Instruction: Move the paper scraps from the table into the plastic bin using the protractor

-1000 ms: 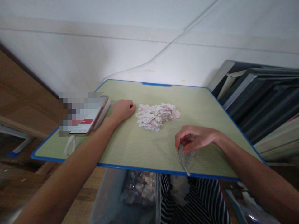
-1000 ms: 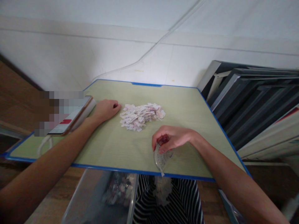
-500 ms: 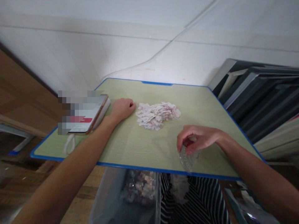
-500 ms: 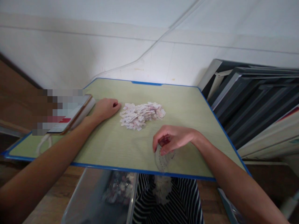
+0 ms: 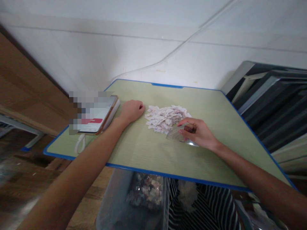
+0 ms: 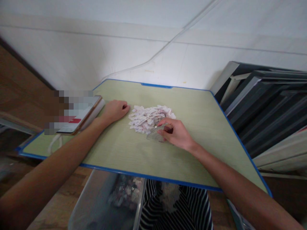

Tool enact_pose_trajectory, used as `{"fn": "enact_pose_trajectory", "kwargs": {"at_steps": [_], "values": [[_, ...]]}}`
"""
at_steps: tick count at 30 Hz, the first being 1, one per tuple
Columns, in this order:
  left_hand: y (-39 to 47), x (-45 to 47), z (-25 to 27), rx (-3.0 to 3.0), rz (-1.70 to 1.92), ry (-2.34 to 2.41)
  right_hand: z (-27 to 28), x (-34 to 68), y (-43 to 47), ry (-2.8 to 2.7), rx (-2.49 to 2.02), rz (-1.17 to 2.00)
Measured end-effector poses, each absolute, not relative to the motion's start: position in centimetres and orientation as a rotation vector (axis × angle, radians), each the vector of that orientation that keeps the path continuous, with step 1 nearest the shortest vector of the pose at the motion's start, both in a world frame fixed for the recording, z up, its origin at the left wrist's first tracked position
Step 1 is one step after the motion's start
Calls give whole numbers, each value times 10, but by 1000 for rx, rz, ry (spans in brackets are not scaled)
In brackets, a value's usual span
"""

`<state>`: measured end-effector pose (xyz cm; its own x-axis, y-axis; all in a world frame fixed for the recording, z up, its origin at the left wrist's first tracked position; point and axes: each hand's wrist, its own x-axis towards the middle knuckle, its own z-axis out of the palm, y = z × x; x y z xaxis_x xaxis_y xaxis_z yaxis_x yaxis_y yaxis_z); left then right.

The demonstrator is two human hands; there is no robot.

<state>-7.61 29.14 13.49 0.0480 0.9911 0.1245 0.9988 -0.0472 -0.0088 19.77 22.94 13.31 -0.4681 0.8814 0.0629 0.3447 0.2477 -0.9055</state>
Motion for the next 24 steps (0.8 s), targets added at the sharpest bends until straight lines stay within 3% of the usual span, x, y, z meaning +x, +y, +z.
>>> {"fn": "enact_pose_trajectory", "kwargs": {"at_steps": [6,15,24], "values": [[293,-76,134,-2193,-108,-2085,134,172,201,-2037,-1000,1306],[292,-76,133,-2187,-127,-2096,133,199,226,-1929,-1131,1053],[293,-75,133,-2189,-132,-2075,135,167,193,-2227,-1049,1123]]}}
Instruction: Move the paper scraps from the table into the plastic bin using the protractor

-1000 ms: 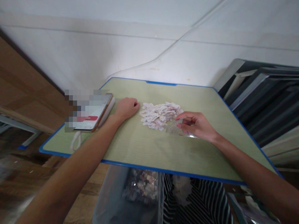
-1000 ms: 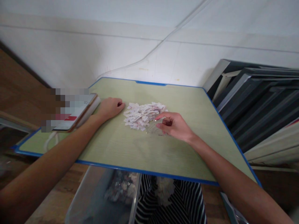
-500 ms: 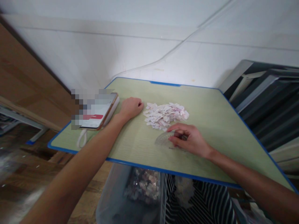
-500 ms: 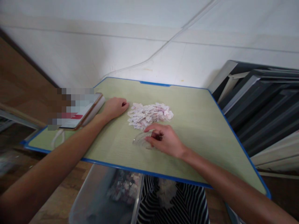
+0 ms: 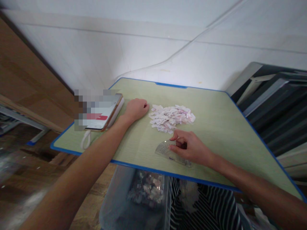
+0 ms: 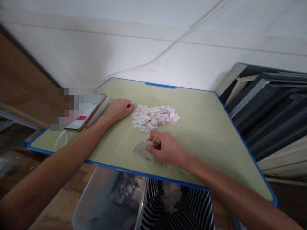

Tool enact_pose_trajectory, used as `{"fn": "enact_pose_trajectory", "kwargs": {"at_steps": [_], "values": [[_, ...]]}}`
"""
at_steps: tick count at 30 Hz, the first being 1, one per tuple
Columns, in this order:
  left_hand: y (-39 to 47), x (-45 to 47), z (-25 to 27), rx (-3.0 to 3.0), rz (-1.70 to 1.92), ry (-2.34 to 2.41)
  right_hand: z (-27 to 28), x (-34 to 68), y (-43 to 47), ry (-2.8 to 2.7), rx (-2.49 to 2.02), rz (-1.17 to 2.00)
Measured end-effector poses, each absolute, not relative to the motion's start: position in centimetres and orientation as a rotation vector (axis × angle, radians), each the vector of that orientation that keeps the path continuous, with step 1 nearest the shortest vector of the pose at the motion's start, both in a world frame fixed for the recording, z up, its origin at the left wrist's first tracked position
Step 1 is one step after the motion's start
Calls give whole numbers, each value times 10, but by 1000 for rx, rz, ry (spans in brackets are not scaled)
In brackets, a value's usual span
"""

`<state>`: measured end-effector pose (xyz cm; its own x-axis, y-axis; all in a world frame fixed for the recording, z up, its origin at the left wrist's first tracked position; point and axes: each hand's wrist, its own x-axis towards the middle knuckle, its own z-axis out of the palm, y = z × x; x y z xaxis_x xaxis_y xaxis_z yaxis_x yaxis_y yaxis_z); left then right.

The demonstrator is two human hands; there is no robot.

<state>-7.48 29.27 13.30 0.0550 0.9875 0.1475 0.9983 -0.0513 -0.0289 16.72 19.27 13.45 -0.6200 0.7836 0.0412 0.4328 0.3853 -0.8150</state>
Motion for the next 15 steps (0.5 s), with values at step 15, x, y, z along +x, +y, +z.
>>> {"fn": "enact_pose_trajectory", "kwargs": {"at_steps": [15], "values": [[291,-72,136,-2200,-121,-2088,132,162,189,-2096,-1099,1154]]}}
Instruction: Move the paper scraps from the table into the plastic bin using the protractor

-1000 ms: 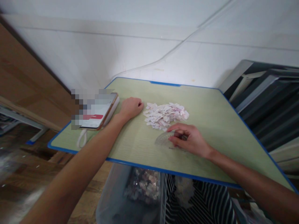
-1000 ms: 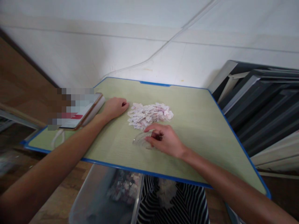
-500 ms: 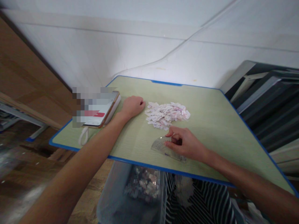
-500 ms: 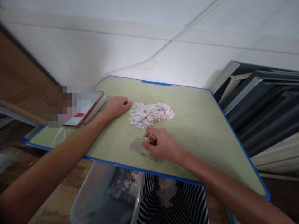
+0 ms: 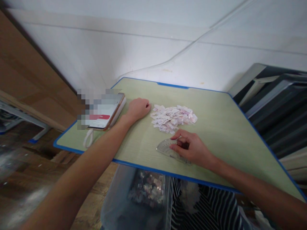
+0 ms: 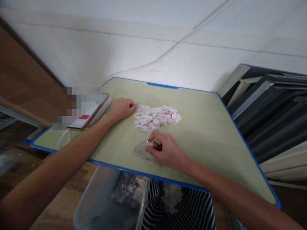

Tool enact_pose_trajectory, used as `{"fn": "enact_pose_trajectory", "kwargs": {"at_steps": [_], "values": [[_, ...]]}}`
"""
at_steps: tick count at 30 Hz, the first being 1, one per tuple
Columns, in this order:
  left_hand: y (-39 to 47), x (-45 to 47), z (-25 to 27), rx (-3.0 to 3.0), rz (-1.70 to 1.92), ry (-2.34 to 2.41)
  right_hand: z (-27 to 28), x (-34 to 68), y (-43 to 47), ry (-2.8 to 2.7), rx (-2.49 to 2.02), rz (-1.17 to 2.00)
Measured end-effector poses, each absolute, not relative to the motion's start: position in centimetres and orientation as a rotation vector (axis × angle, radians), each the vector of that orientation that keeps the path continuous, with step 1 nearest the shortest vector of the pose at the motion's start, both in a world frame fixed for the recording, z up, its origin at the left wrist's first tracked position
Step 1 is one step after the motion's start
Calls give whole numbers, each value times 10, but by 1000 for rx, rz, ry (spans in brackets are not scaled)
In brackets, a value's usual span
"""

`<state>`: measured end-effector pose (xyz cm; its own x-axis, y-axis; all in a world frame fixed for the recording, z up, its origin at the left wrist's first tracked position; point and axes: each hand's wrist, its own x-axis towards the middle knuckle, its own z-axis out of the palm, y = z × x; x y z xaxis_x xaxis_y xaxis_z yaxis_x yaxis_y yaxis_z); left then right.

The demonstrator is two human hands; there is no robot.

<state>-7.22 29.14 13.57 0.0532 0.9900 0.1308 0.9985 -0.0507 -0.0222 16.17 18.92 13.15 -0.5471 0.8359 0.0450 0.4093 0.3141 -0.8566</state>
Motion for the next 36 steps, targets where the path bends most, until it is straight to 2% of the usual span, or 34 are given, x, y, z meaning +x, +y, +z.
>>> {"fn": "enact_pose_trajectory", "kwargs": {"at_steps": [8,24,27,36], "values": [[291,-72,135,-2196,-147,-2096,140,156,175,-2273,-1054,1217],[292,-73,136,-2217,-141,-2096,137,163,176,-2278,-798,1425],[292,-73,135,-2210,-135,-2101,144,172,188,-2181,-810,1329],[293,-76,134,-2194,-113,-2091,152,223,245,-1983,-1106,683]]}}
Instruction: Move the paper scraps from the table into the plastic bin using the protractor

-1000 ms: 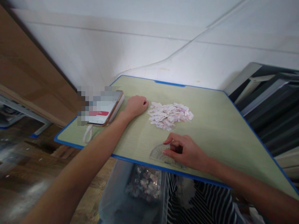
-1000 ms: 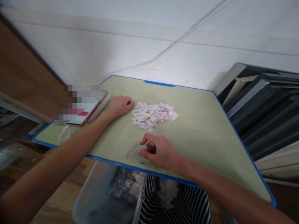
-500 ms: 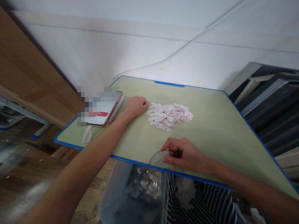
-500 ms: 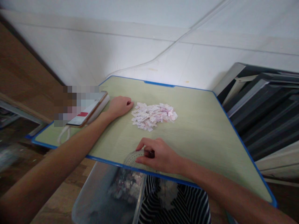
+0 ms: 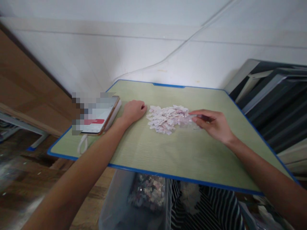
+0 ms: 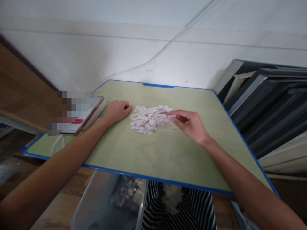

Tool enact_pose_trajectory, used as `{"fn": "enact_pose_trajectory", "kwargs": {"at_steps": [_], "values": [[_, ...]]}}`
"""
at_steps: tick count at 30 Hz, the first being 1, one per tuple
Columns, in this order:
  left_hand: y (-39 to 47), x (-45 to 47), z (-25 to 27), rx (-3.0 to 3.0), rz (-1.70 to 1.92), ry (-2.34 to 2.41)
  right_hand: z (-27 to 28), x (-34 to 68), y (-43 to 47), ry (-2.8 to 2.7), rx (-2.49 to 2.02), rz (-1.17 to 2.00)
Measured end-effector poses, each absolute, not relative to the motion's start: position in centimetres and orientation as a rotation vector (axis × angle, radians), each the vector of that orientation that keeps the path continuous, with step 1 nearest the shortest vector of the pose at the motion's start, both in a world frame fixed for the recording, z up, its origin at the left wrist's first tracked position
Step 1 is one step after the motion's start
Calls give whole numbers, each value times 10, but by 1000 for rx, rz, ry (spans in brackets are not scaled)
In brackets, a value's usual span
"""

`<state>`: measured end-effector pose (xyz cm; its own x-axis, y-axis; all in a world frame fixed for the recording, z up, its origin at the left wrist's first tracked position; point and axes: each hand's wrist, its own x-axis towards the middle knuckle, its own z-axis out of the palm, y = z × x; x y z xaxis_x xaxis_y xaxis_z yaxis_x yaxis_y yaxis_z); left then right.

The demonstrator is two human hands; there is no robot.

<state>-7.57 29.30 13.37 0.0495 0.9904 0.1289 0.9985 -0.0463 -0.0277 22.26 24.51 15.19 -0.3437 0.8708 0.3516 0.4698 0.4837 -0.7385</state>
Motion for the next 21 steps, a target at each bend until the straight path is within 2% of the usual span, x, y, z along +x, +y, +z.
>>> {"fn": "enact_pose_trajectory", "kwargs": {"at_steps": [6,21], "values": [[292,-75,135,-2186,-96,-2087,148,219,244,-2130,-1090,617],[291,-73,137,-2200,-92,-2098,144,214,239,-2060,-1070,573]]}}
